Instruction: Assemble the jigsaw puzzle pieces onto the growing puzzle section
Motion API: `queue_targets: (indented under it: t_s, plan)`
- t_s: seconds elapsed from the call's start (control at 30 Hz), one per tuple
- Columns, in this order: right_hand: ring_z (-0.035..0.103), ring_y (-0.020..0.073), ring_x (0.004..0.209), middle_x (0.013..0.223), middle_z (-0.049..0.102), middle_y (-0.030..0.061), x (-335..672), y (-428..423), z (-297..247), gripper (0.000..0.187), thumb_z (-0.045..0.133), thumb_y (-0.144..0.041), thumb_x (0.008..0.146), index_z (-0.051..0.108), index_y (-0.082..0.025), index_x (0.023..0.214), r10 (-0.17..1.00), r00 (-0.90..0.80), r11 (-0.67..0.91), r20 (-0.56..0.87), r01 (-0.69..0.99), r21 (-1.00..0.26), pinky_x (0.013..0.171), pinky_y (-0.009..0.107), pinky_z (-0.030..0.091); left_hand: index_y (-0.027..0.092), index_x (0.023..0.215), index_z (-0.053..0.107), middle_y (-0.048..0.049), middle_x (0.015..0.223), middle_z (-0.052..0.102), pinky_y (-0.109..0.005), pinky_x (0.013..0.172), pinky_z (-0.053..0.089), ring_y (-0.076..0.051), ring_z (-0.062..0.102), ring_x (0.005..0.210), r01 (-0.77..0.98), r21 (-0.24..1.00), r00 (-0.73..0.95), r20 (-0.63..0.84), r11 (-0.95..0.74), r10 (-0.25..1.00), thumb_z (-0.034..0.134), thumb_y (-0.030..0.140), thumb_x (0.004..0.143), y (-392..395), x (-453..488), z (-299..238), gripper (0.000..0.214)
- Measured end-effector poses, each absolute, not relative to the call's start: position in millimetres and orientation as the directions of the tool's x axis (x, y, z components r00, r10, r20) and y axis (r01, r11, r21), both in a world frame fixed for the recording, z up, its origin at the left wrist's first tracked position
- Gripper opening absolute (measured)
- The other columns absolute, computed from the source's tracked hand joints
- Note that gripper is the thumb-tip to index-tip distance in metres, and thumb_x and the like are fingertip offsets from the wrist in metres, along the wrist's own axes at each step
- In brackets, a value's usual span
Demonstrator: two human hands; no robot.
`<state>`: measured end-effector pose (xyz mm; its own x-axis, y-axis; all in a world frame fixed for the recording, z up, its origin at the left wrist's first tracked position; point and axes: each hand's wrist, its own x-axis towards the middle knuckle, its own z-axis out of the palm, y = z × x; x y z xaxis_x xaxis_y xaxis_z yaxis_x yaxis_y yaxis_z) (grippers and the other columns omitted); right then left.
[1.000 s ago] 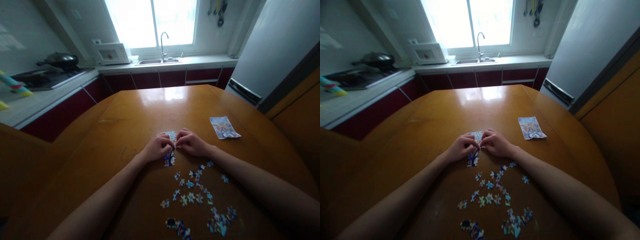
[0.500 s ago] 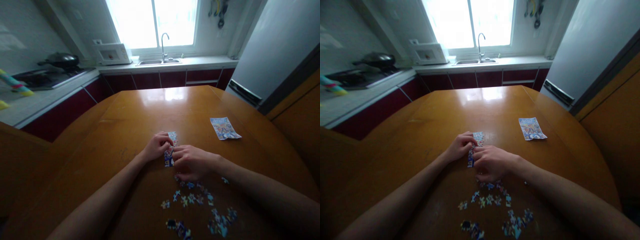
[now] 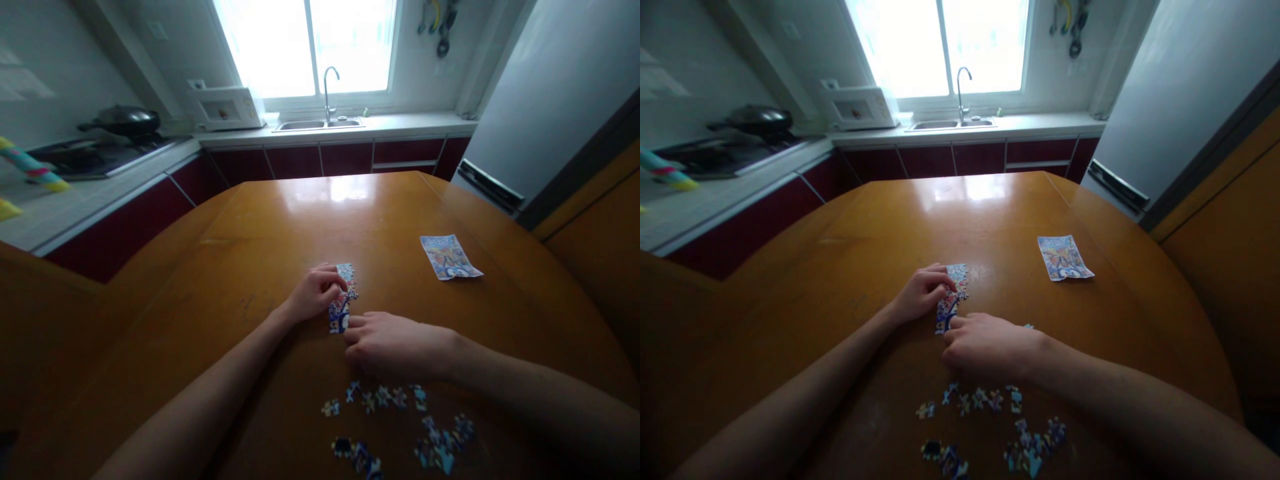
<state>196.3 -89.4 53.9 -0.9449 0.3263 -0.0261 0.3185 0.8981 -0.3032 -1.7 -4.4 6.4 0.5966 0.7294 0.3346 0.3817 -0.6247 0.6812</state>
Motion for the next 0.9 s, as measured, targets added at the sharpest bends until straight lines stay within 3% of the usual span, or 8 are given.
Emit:
queue_targets:
  t_s: [0.2, 0.4, 0.57, 0.77, 0.9]
  plan:
    - [0.056, 0.0201, 0.088, 0.088, 0.068, 0.0059, 196, -90, 51, 0.011, 0.066, -0.013, 0.084, 0.068, -0.02, 0.075, 0.345, -0.938, 0.884, 0.045, 0.308, -0.353, 0.077, 0.031, 0.045, 0.016, 0.071, 0.072, -0.002, 0.067, 0.058, -0.027, 0.066, 0.04, -0.015, 0.05, 0.07, 0.376, 0.677, 0.598, 0.344, -0.633, 0.724, 0.046, 0.012, 0.076, -5, -2, 8, 0.026]
    - [0.056, 0.0186, 0.077, 0.08, 0.066, 0.0047, 195, -96, 51, 0.01, 0.063, -0.015, 0.087, 0.067, -0.017, 0.078, 0.342, -0.94, 0.908, -0.007, 0.333, -0.254, 0.067, 0.031, 0.043, 0.016, 0.072, 0.073, -0.0021, 0.066, 0.057, -0.027, 0.065, 0.04, -0.015, 0.05, 0.07, 0.378, 0.672, 0.602, 0.344, -0.637, 0.72, 0.046, 0.011, 0.076, -4, -2, 8, 0.027]
    - [0.054, 0.017, 0.073, 0.077, 0.065, 0.0049, 194, -98, 51, 0.01, 0.062, -0.013, 0.087, 0.066, -0.015, 0.079, 0.346, -0.938, 0.902, 0.008, 0.329, -0.28, 0.066, 0.03, 0.041, 0.016, 0.073, 0.073, -0.0023, 0.066, 0.058, -0.027, 0.064, 0.04, -0.015, 0.05, 0.069, 0.379, 0.67, 0.604, 0.344, -0.639, 0.719, 0.046, 0.011, 0.076, -4, -2, 7, 0.027]
    - [0.053, 0.0148, 0.071, 0.075, 0.064, 0.0036, 196, -95, 55, 0.014, 0.063, -0.01, 0.085, 0.066, -0.016, 0.072, 0.342, -0.94, 0.879, -0.021, 0.328, -0.346, 0.065, 0.028, 0.041, 0.016, 0.075, 0.073, -0.0021, 0.067, 0.057, -0.027, 0.064, 0.04, -0.015, 0.05, 0.069, 0.385, 0.664, 0.608, 0.34, -0.641, 0.717, 0.046, 0.01, 0.077, -3, -3, 6, 0.028]
    - [0.055, 0.013, 0.074, 0.08, 0.064, 0.0026, 197, -89, 62, 0.012, 0.062, -0.011, 0.084, 0.068, -0.017, 0.075, 0.399, -0.914, 0.78, 0.077, 0.294, -0.552, 0.069, 0.026, 0.044, 0.016, 0.075, 0.072, -0.0015, 0.067, 0.057, -0.027, 0.066, 0.041, -0.015, 0.05, 0.07, 0.392, 0.655, 0.592, 0.358, -0.647, 0.722, 0.046, 0.01, 0.077, -3, -2, 4, 0.027]
